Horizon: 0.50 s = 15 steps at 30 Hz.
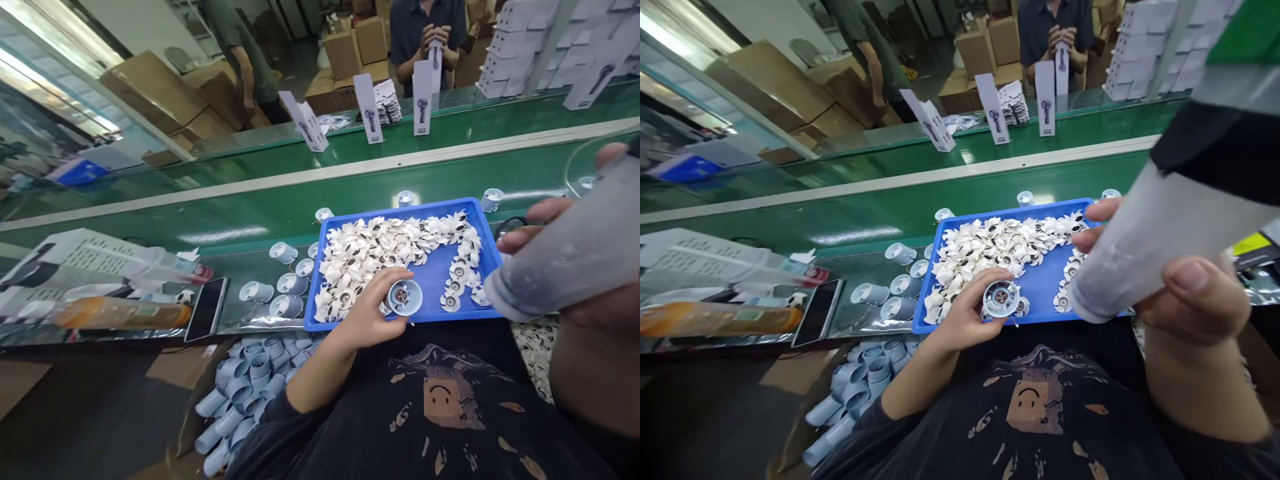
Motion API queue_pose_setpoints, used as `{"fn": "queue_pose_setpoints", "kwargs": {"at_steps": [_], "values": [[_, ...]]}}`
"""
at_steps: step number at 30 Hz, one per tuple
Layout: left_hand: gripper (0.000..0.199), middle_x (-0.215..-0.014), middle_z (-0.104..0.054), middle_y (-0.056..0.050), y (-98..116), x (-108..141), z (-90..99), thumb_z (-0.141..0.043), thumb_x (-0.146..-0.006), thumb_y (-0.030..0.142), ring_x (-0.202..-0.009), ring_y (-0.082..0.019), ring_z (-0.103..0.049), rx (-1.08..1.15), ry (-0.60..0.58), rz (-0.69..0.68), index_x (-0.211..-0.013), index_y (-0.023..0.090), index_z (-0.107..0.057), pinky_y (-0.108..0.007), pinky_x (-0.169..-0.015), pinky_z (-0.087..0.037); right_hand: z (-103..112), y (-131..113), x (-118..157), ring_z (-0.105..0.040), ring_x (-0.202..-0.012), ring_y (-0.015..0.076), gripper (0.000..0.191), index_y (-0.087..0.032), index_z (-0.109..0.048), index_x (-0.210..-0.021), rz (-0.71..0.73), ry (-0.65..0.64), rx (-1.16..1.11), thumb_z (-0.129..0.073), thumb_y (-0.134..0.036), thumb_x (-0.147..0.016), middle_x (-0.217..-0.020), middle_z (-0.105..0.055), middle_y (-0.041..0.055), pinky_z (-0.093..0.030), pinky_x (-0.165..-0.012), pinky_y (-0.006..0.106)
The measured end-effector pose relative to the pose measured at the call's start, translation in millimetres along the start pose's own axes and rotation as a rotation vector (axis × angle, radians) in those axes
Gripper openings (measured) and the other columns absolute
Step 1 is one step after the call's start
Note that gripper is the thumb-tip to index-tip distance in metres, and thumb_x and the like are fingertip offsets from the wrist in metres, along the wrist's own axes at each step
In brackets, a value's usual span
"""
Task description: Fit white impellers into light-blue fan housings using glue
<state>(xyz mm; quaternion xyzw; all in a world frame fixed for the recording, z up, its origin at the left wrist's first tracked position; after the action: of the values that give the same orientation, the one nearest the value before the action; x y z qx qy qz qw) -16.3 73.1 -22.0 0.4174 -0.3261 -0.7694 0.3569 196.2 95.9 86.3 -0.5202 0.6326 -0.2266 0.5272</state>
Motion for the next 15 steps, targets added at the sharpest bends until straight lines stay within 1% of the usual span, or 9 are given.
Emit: {"fn": "queue_pose_setpoints", "kwargs": {"at_steps": [1, 2, 3, 5, 7, 9, 10, 12, 15], "values": [[0.061, -0.134, -0.057, -0.012, 10, -7, -7.8, -0.059, -0.067, 0.010, -0.126, -0.029, -0.055, -0.024, -0.048, -0.033, -0.126, 0.025, -0.051, -0.047, -0.106, -0.044, -12, -2, -3, -0.070, -0.080, 0.0235, 0.059, -0.022, -0.061, -0.123, 0.006, -0.011, -0.051, -0.077, -0.043, -0.070, -0.096, -0.069, 0.0038, -0.062, -0.068, 0.037], [0.062, -0.135, -0.057, -0.012, 20, -14, -14.8, -0.058, -0.066, 0.010, -0.126, -0.029, -0.055, -0.036, -0.086, -0.064, -0.126, 0.025, -0.050, -0.047, -0.106, -0.044, -19, -3, -6, -0.068, -0.073, 0.0210, 0.057, -0.021, -0.063, -0.117, 0.012, 0.034, -0.079, -0.076, -0.049, -0.069, -0.087, -0.068, 0.0021, -0.061, -0.063, 0.034], [0.063, -0.133, -0.058, -0.012, 29, -20, -20.9, -0.058, -0.066, 0.011, -0.123, -0.028, -0.057, -0.045, -0.113, -0.082, -0.127, 0.024, -0.049, -0.046, -0.104, -0.045, -26, -3, -8, -0.066, -0.068, 0.0191, 0.056, -0.022, -0.065, -0.113, 0.021, 0.049, -0.082, -0.077, -0.052, -0.067, -0.082, -0.066, 0.0004, -0.059, -0.059, 0.032], [0.058, -0.124, -0.063, -0.011, 41, -30, -30.9, -0.063, -0.069, 0.017, -0.113, -0.027, -0.062, -0.081, -0.139, -0.083, -0.125, 0.022, -0.049, -0.043, -0.099, -0.049, -38, -1, -13, -0.064, -0.064, 0.0164, 0.052, -0.027, -0.066, -0.109, 0.027, 0.060, -0.076, -0.080, -0.053, -0.066, -0.079, -0.065, -0.0021, -0.057, -0.056, 0.029], [0.052, -0.111, -0.068, -0.009, 49, -38, -37.2, -0.072, -0.072, 0.031, -0.102, -0.027, -0.065, -0.116, -0.129, -0.075, -0.120, 0.021, -0.053, -0.041, -0.091, -0.052, -45, 3, -14, -0.065, -0.068, 0.0164, 0.051, -0.032, -0.064, -0.112, 0.025, 0.032, -0.078, -0.083, -0.049, -0.068, -0.084, -0.065, -0.0029, -0.057, -0.058, 0.030], [0.046, -0.099, -0.070, -0.007, 58, -42, -40.4, -0.075, -0.073, 0.043, -0.092, -0.026, -0.067, -0.132, -0.096, -0.097, -0.108, 0.020, -0.059, -0.040, -0.083, -0.054, -46, 6, -14, -0.065, -0.071, 0.0179, 0.053, -0.034, -0.062, -0.115, 0.019, 0.016, -0.084, -0.084, -0.047, -0.068, -0.088, -0.065, -0.0021, -0.058, -0.060, 0.031], [0.040, -0.093, -0.071, -0.006, 62, -44, -40.6, -0.075, -0.074, 0.045, -0.087, -0.025, -0.067, -0.135, -0.069, -0.120, -0.102, 0.020, -0.061, -0.039, -0.079, -0.055, -45, 6, -13, -0.065, -0.071, 0.0186, 0.055, -0.033, -0.062, -0.115, 0.030, 0.010, -0.088, -0.084, -0.048, -0.067, -0.087, -0.065, -0.0015, -0.057, -0.060, 0.032], [0.030, -0.085, -0.070, -0.005, 68, -45, -40.5, -0.071, -0.077, 0.044, -0.080, -0.023, -0.066, -0.140, -0.023, -0.160, -0.092, 0.019, -0.063, -0.037, -0.073, -0.055, -44, 5, -12, -0.065, -0.069, 0.0193, 0.055, -0.031, -0.063, -0.114, 0.044, 0.009, -0.090, -0.085, -0.047, -0.065, -0.086, -0.065, -0.0004, -0.057, -0.059, 0.033], [0.025, -0.081, -0.069, -0.004, 70, -46, -40.7, -0.068, -0.080, 0.043, -0.076, -0.021, -0.066, -0.143, 0.003, -0.192, -0.088, 0.019, -0.063, -0.036, -0.070, -0.056, -43, 4, -11, -0.064, -0.070, 0.0197, 0.055, -0.031, -0.064, -0.114, 0.040, 0.009, -0.083, -0.085, -0.043, -0.065, -0.086, -0.065, 0.0008, -0.057, -0.059, 0.034]]}}
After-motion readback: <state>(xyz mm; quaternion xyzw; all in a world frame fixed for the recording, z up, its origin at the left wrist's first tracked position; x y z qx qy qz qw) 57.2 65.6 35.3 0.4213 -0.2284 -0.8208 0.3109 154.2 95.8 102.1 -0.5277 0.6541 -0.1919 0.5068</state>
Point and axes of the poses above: each hand's wrist, its own x-axis away from the middle knuckle, its own z-axis out of the back of the hand, y = z × x, the point moved 10 cm from there along -x, towards the middle knuckle
